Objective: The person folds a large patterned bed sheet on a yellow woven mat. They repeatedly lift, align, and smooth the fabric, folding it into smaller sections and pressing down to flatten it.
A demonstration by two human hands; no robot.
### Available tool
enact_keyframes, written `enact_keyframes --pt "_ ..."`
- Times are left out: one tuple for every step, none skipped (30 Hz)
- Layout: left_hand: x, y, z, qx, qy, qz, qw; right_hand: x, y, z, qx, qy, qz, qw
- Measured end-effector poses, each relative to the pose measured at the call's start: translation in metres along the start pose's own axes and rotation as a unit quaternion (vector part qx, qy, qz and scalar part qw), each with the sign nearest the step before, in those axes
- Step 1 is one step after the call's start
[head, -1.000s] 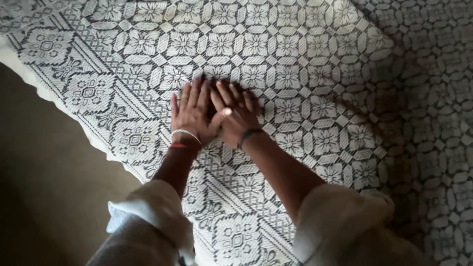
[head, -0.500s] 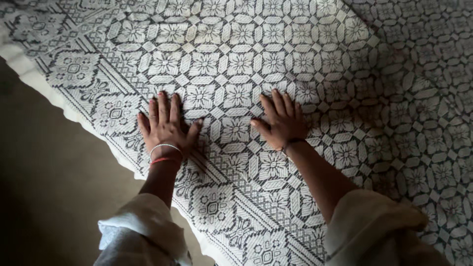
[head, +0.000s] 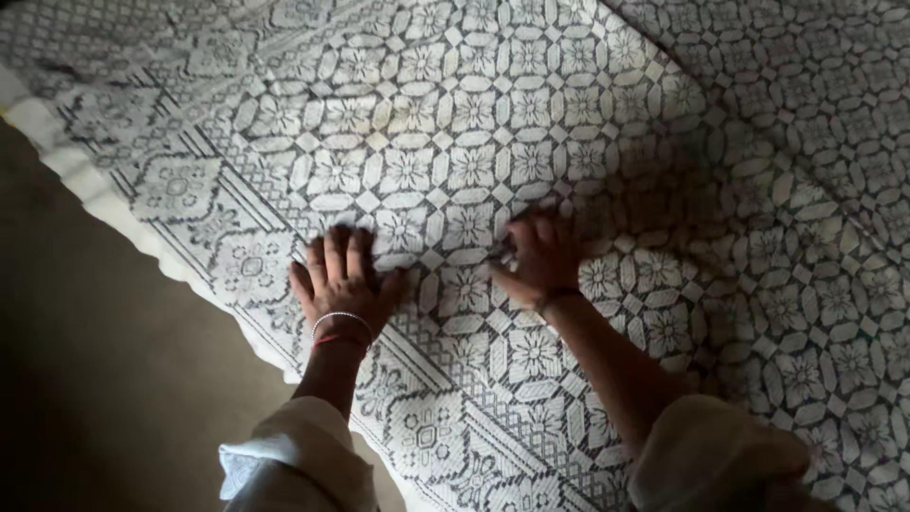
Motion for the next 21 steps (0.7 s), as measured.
enact_keyframes --pt "0.002 -0.003 0.005 0.030 -0.025 -0.025 0.999 -0.001 -0.005 0.006 -0.043 -0.034 -0.016 0.998" --pt "0.004 -0.005 0.012 0.059 -0.047 -0.050 0.996 0.008 -0.020 0.012 -0.028 -0.007 0.009 1.000" --pt "0.004 -0.008 0.021 0.087 -0.070 -0.075 0.991 0.015 -0.034 0.018 -0.014 0.021 0.035 0.999" --pt "0.011 -0.006 0.031 0.069 -0.059 -0.071 0.993 0.019 -0.047 0.022 -0.002 0.046 0.060 0.997" --pt "0.015 -0.005 0.042 0.051 -0.047 -0.066 0.995 0.023 -0.068 0.024 0.046 0.086 0.083 0.992" --pt "0.018 -0.004 0.057 0.034 -0.032 -0.063 0.997 0.027 -0.090 0.028 0.096 0.129 0.104 0.981" --pt "0.024 0.006 0.078 -0.027 0.006 -0.058 0.998 0.031 -0.110 0.032 0.147 0.171 0.124 0.966" --pt "0.026 0.019 0.095 -0.088 0.038 -0.053 0.994 0.027 -0.127 0.038 0.182 0.165 0.126 0.961" --pt "0.029 0.028 0.106 -0.149 0.069 -0.048 0.985 0.024 -0.144 0.045 0.218 0.159 0.129 0.954" --pt "0.024 0.025 0.113 -0.153 0.055 -0.046 0.986 0.022 -0.156 0.051 0.253 0.152 0.130 0.946" --pt "0.020 0.023 0.119 -0.157 0.041 -0.044 0.986 0.017 -0.156 0.062 0.238 0.129 0.099 0.958" --pt "0.021 0.021 0.128 -0.161 0.029 -0.042 0.986 0.016 -0.154 0.076 0.223 0.108 0.067 0.966" --pt "0.020 0.006 0.136 -0.133 -0.011 -0.022 0.991 0.015 -0.150 0.089 0.207 0.087 0.035 0.974" --pt "0.021 -0.015 0.140 -0.103 -0.053 -0.002 0.993 0.015 -0.135 0.099 0.174 0.060 0.025 0.983" --pt "0.023 -0.046 0.142 -0.030 -0.096 0.018 0.995 0.016 -0.110 0.106 0.141 0.033 0.014 0.989" --pt "0.024 -0.076 0.143 0.043 -0.139 0.037 0.989 0.016 -0.086 0.113 0.106 0.006 0.004 0.994" --pt "0.040 -0.094 0.148 0.036 -0.077 0.036 0.996 0.021 -0.075 0.119 0.098 0.040 0.001 0.994" --pt "0.049 -0.107 0.145 0.031 -0.016 0.034 0.999 0.022 -0.069 0.121 0.092 0.071 -0.002 0.993" --pt "0.044 -0.111 0.142 0.030 -0.001 0.029 0.999 0.021 -0.063 0.120 0.086 0.102 -0.006 0.991" --pt "0.042 -0.118 0.140 0.031 0.015 0.027 0.999 0.017 -0.060 0.117 0.083 0.112 -0.004 0.990" --pt "0.041 -0.124 0.139 0.031 0.031 0.025 0.999 0.014 -0.059 0.112 0.080 0.121 -0.003 0.989"
Point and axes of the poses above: each hand's wrist, its own z-axis towards the middle knuckle, its own x-axis out of the back of the hand, y = z × x, the point moved 9 cm from there along z, towards the middle knuckle, and after that the axes turned 9 degrees about -x, right-handed, at the moved point
